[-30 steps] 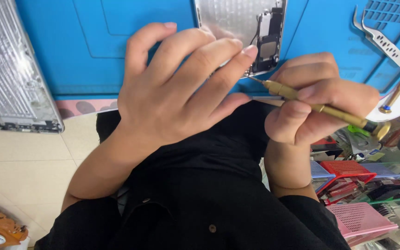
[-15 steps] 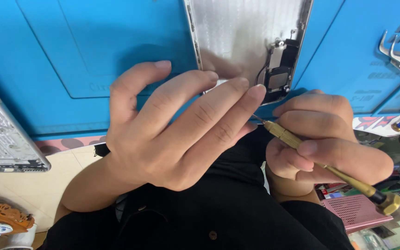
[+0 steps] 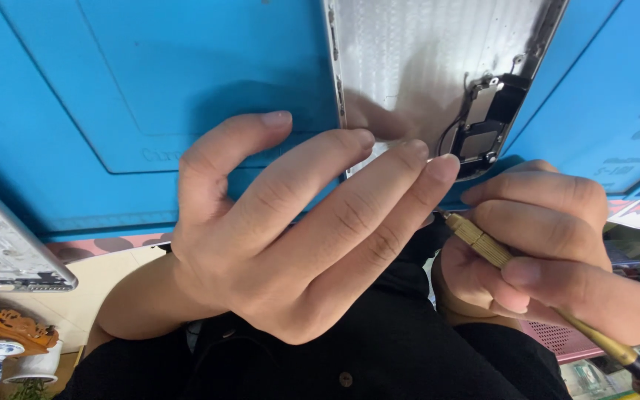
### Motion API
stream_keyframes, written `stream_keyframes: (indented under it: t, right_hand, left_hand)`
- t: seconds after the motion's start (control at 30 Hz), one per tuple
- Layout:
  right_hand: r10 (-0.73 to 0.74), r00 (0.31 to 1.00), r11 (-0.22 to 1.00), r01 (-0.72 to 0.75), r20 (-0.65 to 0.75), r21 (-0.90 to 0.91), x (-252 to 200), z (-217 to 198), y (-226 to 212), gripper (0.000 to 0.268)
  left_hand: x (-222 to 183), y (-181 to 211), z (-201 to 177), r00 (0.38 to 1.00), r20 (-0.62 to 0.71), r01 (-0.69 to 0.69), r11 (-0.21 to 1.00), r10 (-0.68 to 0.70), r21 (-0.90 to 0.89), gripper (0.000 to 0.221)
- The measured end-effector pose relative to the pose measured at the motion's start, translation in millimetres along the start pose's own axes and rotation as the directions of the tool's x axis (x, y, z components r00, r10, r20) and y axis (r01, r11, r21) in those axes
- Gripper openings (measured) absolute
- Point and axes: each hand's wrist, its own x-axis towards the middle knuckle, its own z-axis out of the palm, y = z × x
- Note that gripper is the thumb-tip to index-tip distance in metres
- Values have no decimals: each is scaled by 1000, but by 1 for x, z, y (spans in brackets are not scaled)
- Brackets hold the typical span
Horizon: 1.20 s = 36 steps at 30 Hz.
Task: Replacing internal components or servicing the chassis of a mobile phone.
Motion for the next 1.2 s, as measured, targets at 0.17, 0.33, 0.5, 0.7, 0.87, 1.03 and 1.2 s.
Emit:
stream_keyframes:
  t: [0.17,0.33,0.5,0.7,0.87,1.03,1.2]
  right_hand:
    - [-88,994,996,88,66,11,0,-7,5,34]
    - [-91,988,996,93,122,-12,3,-8,3,35]
    - [-124,985,992,126,120,-12,1,-8,8,34]
    - [-146,955,989,146,258,18,14,-26,0,31]
    - [64,808,998,-46,585,-47,63,-38,-25,39]
    - [206,606,976,-69,769,-207,89,-54,-50,38]
    - [552,378,824,-383,743,-417,117,-61,-81,33]
  left_hand:
    - [0,0,1,1000,-9,1,1000,-1,-13,26]
    - [-1,0,0,1000,-3,9,1000,-9,-18,24]
    - [0,-1,-1,1000,4,5,1000,-5,-14,25]
    - [3,-1,-1,999,-26,-22,1000,22,-21,25]
    - [7,0,-6,998,18,58,988,-56,-145,13]
    - [2,-3,-7,1000,-13,23,988,-25,-151,12]
    - [-6,-2,-5,998,-52,10,990,-18,-143,12]
